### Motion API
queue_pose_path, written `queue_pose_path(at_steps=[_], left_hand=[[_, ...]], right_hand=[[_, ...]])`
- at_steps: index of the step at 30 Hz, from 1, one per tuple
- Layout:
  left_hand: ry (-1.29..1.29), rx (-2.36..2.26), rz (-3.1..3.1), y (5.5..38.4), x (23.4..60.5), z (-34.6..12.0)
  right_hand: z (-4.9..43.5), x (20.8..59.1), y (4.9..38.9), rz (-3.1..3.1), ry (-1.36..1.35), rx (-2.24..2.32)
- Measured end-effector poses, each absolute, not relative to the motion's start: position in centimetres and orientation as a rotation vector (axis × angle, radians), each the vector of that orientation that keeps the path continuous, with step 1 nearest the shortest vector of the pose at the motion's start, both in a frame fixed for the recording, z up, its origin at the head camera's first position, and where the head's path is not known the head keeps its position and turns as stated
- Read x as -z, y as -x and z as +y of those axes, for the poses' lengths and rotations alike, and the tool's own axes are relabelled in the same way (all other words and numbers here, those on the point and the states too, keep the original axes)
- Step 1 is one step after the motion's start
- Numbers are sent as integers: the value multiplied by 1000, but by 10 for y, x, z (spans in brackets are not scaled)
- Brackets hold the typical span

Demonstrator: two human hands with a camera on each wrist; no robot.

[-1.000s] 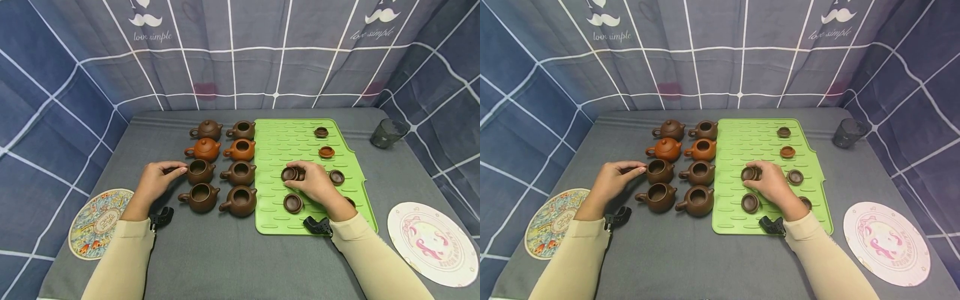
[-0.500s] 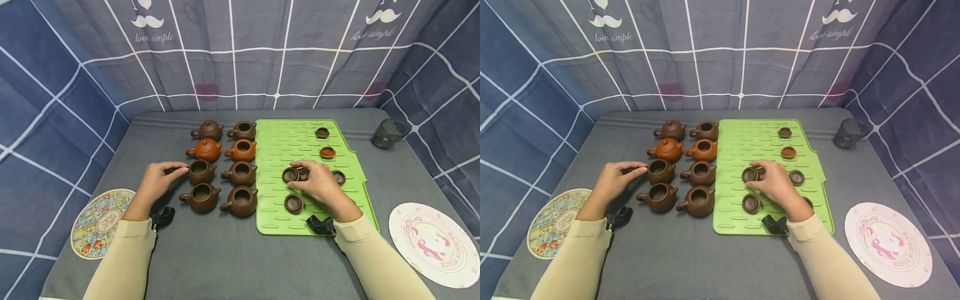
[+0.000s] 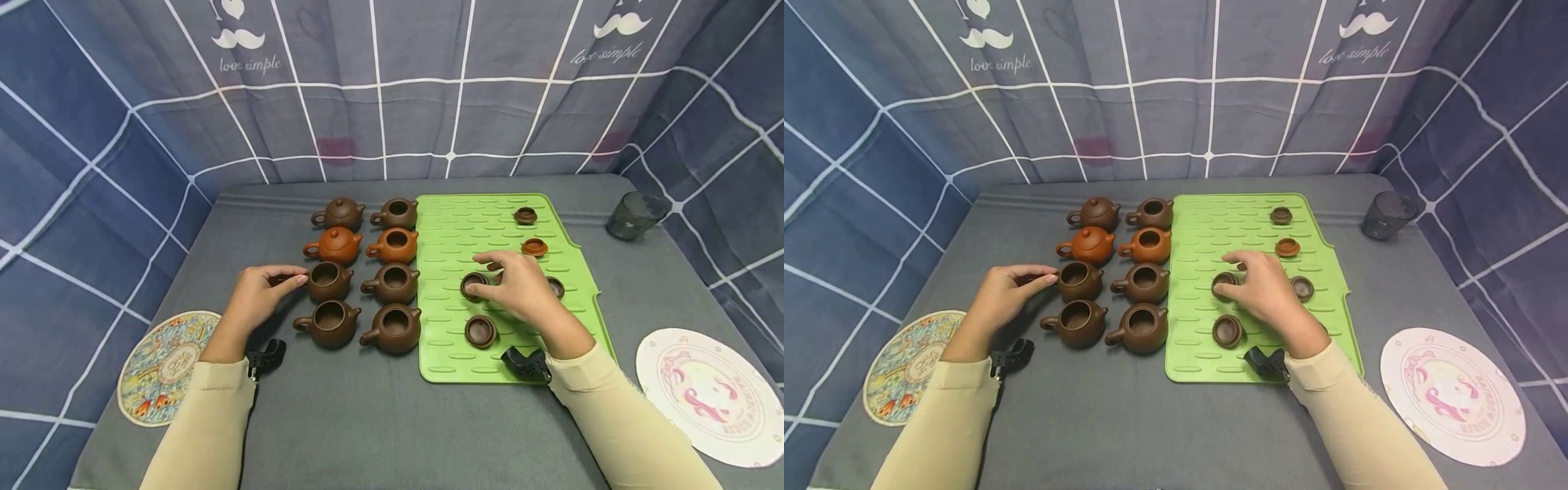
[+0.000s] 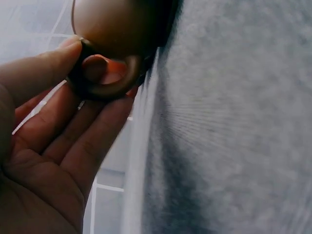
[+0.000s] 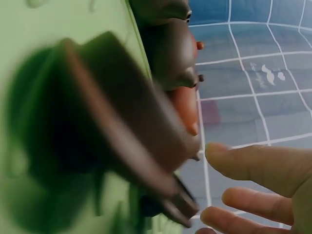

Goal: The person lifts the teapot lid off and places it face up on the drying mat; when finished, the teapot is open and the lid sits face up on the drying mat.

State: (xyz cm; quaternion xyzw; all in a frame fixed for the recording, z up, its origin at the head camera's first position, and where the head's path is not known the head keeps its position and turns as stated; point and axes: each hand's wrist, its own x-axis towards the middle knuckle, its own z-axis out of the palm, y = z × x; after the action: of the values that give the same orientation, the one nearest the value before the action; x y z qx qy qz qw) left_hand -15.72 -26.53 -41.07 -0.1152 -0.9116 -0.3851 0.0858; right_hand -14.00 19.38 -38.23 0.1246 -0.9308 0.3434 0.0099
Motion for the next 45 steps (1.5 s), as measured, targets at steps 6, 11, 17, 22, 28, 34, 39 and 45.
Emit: queue_pose_path(at_steps=[6,11,17,22,28,34,39,45], left_hand=[[340,1115,-2783,159,401,-268],[236,1094,-2769,167,390,-267],[232,1079,-2817,187,379,-268],[234,1168,-2899,207,378,-267],[217,1276,-2921,223,389,-268],[210,1348,-2888,227,403,-267],[231,1362,-2833,230,412,-267],[224,1359,-2796,229,415,-265]], right_hand=[[178,367,153,-2886,-501,-968],[154,351,169,-2868,-656,-863],[114,331,188,-2835,-861,-774],[76,324,206,-2844,-985,-744],[23,328,229,-2880,-1125,-677],[-14,336,244,-3007,-1250,-520],[-27,343,248,-3053,-1285,-439],[-33,346,247,-3053,-1080,-573]])
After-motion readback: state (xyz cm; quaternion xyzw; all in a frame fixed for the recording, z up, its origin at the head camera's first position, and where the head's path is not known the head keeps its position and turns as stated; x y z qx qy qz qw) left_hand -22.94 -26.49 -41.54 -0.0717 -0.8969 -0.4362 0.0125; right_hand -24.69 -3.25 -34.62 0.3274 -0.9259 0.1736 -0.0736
